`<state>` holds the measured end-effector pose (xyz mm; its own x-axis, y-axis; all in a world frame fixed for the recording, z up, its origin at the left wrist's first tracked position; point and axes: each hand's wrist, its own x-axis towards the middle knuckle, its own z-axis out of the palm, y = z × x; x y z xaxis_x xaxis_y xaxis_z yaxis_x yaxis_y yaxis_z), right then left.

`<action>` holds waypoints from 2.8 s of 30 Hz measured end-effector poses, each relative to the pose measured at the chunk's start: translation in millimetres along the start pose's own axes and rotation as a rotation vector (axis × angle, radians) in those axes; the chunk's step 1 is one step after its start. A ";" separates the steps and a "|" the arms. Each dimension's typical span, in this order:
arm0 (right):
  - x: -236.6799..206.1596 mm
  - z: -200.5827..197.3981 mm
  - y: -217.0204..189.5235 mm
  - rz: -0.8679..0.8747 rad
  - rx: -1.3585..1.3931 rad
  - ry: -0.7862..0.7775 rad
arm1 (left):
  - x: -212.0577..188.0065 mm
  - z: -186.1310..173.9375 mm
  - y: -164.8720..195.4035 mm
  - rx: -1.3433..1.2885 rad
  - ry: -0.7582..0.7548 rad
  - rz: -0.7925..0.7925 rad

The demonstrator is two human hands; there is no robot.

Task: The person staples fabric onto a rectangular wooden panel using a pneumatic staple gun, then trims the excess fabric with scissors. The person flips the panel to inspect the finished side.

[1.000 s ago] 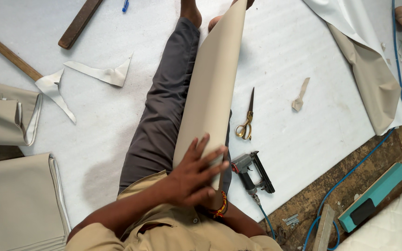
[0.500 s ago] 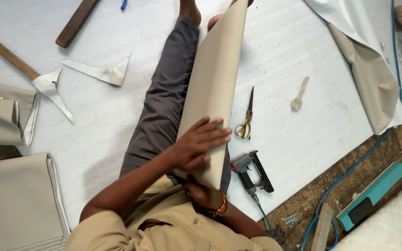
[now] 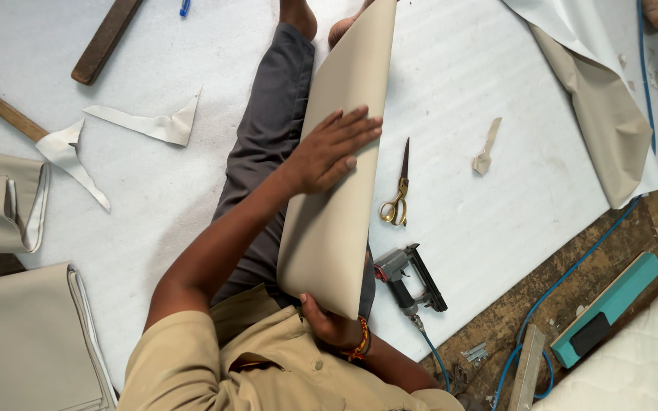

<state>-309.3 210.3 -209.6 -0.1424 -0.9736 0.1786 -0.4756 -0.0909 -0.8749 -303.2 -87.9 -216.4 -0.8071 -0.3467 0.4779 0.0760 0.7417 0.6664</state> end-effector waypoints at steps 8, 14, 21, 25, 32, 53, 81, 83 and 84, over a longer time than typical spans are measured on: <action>6.2 -4.9 -7.4 0.075 0.033 -0.083 | 46.3 -1.0 -52.0 0.049 0.044 -0.104; 6.1 -4.7 -1.9 -0.078 -0.063 -0.090 | 78.8 4.7 -96.7 0.029 0.119 -0.112; -4.2 -7.4 15.7 -0.508 -0.441 -0.147 | 111.7 4.5 -125.6 -0.116 0.226 -0.160; -15.6 -4.2 25.3 -0.424 -0.317 -0.087 | 124.5 13.9 -138.8 -0.403 0.280 -0.347; -61.1 -24.7 58.1 0.026 0.027 0.343 | 58.3 66.6 -134.4 -0.135 0.197 -0.545; -7.5 -52.6 39.5 -0.361 -0.419 0.552 | -163.4 155.0 55.2 -0.725 0.160 -1.123; -3.3 -138.8 75.3 0.231 1.223 1.041 | -134.7 98.7 122.3 -0.966 0.399 -1.038; -4.3 -139.3 76.6 0.223 1.291 1.024 | -125.3 89.5 126.2 -1.093 0.463 -0.972; -4.2 -139.1 76.7 0.207 1.292 1.020 | -120.3 84.2 128.4 -1.155 0.494 -0.938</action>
<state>-465.9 236.6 -214.8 -0.8284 -0.5087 -0.2344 0.5353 -0.5959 -0.5986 -245.7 97.3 -236.5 -0.5747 -0.7330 -0.3638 0.2532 -0.5820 0.7727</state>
